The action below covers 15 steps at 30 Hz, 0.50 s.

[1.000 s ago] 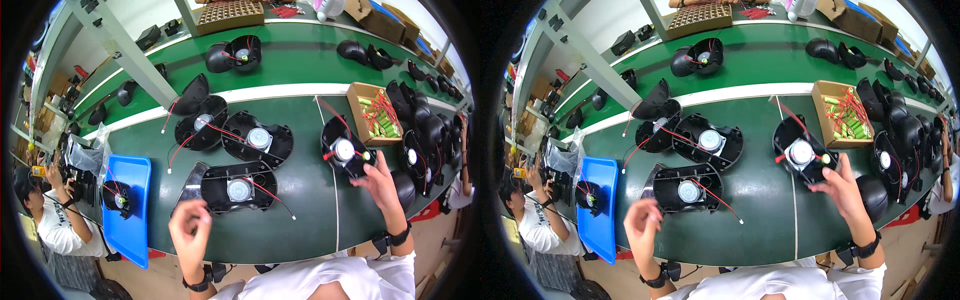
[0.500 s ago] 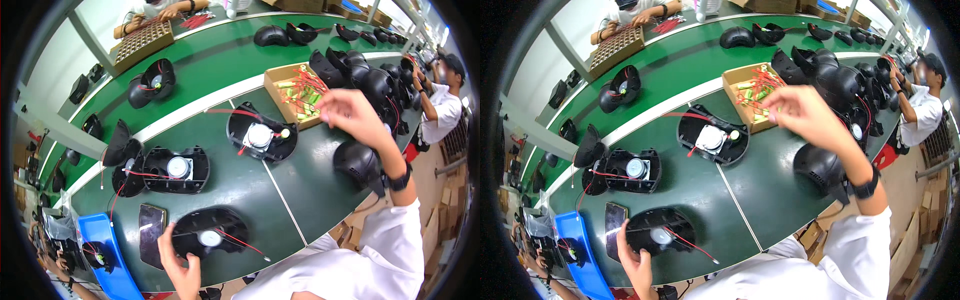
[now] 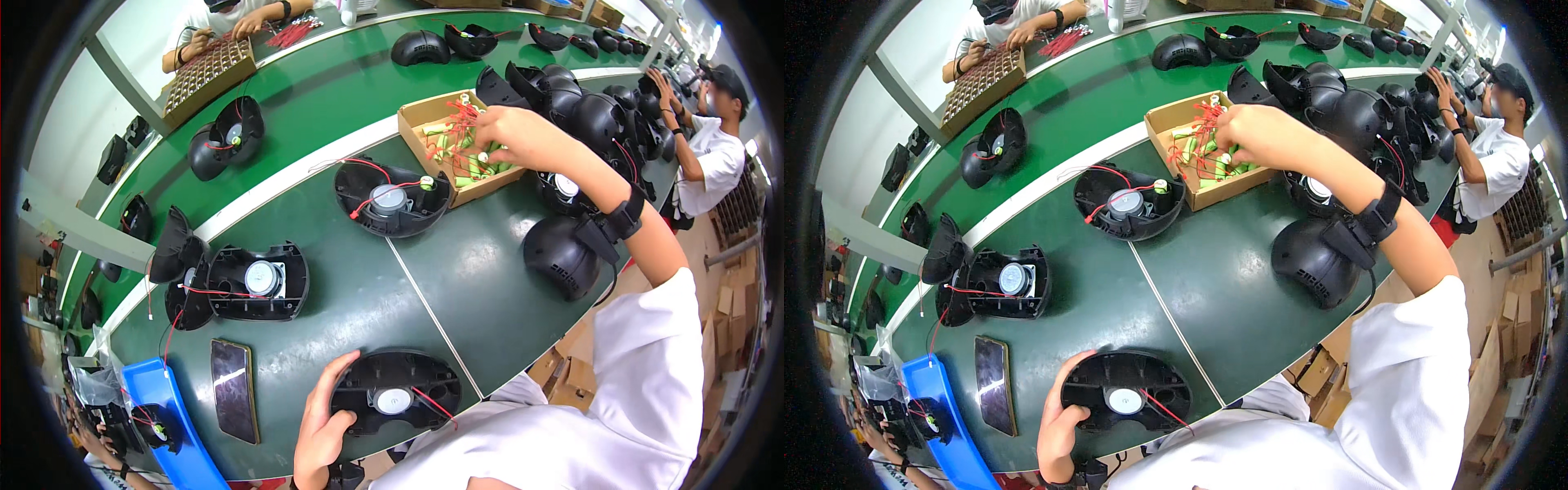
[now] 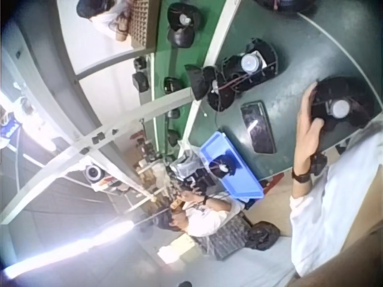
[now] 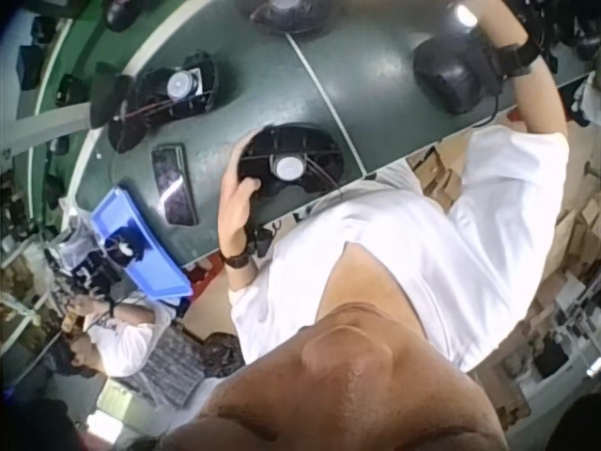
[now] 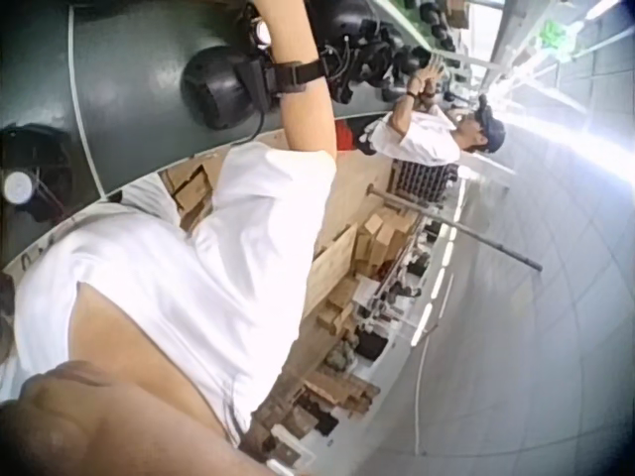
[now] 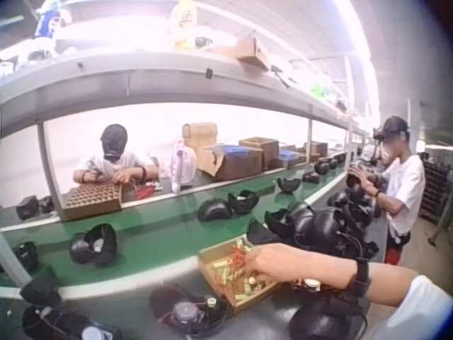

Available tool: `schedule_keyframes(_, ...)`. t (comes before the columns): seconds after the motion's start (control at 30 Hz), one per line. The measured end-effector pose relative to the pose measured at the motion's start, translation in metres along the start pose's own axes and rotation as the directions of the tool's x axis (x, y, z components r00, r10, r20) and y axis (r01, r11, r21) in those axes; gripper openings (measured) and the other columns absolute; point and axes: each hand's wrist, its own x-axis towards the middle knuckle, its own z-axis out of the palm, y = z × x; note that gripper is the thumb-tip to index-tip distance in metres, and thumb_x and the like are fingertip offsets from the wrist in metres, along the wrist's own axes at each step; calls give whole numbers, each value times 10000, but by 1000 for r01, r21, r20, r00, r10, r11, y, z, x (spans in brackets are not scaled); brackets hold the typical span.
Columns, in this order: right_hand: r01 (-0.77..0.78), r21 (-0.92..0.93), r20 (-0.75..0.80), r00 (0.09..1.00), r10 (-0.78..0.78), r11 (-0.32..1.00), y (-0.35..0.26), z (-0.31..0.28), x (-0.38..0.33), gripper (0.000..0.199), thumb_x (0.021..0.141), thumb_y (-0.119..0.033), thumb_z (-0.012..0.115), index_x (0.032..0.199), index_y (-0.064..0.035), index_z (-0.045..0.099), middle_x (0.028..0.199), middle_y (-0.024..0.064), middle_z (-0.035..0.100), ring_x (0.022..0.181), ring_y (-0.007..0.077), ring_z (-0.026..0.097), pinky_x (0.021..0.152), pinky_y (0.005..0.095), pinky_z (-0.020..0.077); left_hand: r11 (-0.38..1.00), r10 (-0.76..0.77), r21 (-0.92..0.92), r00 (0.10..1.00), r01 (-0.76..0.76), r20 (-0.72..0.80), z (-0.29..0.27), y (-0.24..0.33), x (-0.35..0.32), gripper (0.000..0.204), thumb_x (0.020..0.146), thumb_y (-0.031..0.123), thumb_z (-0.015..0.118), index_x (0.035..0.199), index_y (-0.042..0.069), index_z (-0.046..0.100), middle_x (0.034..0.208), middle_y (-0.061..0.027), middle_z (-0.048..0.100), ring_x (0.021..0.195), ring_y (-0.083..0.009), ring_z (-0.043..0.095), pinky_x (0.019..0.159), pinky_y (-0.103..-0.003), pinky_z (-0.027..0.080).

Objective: The worker is manually assembling portable electronic speakers by inserting lithium-ion batteries into plastic housings equipped with pre-glued speakers.

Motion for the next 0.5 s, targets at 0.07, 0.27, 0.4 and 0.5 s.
schedule_keyframes(0.07, -196, 293, 112, 979, 170, 936, 2, -16, -1, 185, 702, -53, 685, 866, -19, 607, 822, 87, 625, 698, 202, 602, 626, 307, 478, 998, -58, -33, 998, 58, -9, 1, -1, 4, 695, 589, 14, 445, 1281, -47, 427, 1301, -176, 465, 1254, -238, 395, 1066, -307, 225)
schedule_keyframes(0.27, -409, 778, 220, 888, 403, 477, -1, -16, -16, 218, 785, -64, 665, 966, 6, 565, 795, 25, 620, 655, 28, 516, 576, 181, 408, 992, -81, -89, 990, 92, 119, -10, -3, 11, 712, 586, 36, 453, 1293, -45, 431, 1297, -160, 469, 1232, -217, 408, 1019, -295, 300)
schedule_keyframes(0.4, -341, 877, 163, 874, 459, 338, -21, -35, -16, 200, 798, -93, 662, 953, 31, 640, 913, 42, 634, 747, 53, 561, 652, 207, 469, 966, -157, -211, 988, 151, -10, -3, -3, 5, 737, 551, 20, 471, 1285, -31, 425, 1249, -126, 478, 1184, -212, 428, 990, -277, 323)
schedule_keyframes(0.5, -146, 957, 34, 914, 404, 249, -73, -57, -22, 204, 832, -79, 618, 988, 53, 616, 962, 89, 637, 807, 104, 597, 694, 233, 504, 945, 8, -327, 999, -19, -33, 8, -1, 13, 764, 525, 13, 483, 1283, -15, 392, 1204, -105, 467, 1168, -211, 420, 997, -276, 309)
